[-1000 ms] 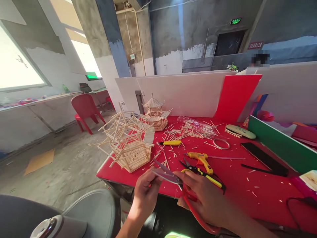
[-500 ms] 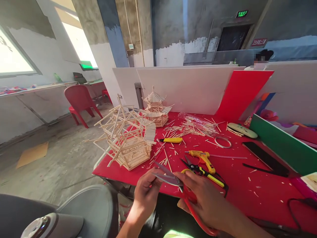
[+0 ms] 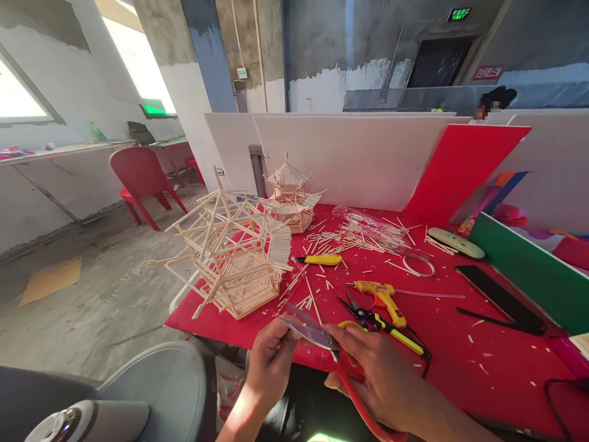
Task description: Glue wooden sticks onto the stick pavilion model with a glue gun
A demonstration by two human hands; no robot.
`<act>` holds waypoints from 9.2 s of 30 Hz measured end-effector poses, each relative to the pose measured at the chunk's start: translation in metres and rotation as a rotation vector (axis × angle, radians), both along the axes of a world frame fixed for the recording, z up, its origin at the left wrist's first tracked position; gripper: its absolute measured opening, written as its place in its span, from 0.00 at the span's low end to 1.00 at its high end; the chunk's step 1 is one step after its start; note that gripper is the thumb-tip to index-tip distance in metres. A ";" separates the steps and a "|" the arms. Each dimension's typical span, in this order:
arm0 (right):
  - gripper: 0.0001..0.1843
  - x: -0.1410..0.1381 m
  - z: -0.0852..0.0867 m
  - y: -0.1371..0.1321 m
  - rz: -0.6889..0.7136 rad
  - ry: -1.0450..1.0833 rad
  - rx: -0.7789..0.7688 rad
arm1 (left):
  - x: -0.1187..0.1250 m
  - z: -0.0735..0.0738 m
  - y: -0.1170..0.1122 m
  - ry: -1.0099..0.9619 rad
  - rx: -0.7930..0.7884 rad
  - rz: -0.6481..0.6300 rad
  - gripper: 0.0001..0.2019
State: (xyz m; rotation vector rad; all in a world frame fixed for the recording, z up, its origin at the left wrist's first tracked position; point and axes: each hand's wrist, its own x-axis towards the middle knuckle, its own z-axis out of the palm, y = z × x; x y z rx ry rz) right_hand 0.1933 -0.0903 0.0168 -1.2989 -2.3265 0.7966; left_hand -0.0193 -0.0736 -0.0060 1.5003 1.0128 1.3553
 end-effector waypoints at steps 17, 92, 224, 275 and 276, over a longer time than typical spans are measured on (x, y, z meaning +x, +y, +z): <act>0.26 0.000 -0.010 -0.003 -0.066 0.052 -0.040 | 0.003 0.001 0.002 -0.002 -0.174 -0.061 0.14; 0.19 -0.078 0.006 0.037 -0.349 0.324 0.208 | 0.005 0.020 0.061 -0.733 -0.473 0.357 0.16; 0.19 -0.107 0.017 0.076 -0.265 0.365 -0.090 | -0.001 0.007 0.060 -0.809 -0.509 0.350 0.11; 0.21 -0.110 0.018 0.077 -0.270 0.388 -0.114 | -0.001 0.020 0.057 -0.886 -0.670 0.357 0.18; 0.21 -0.110 0.018 0.077 -0.269 0.391 -0.118 | -0.001 0.020 0.057 -0.888 -0.667 0.352 0.17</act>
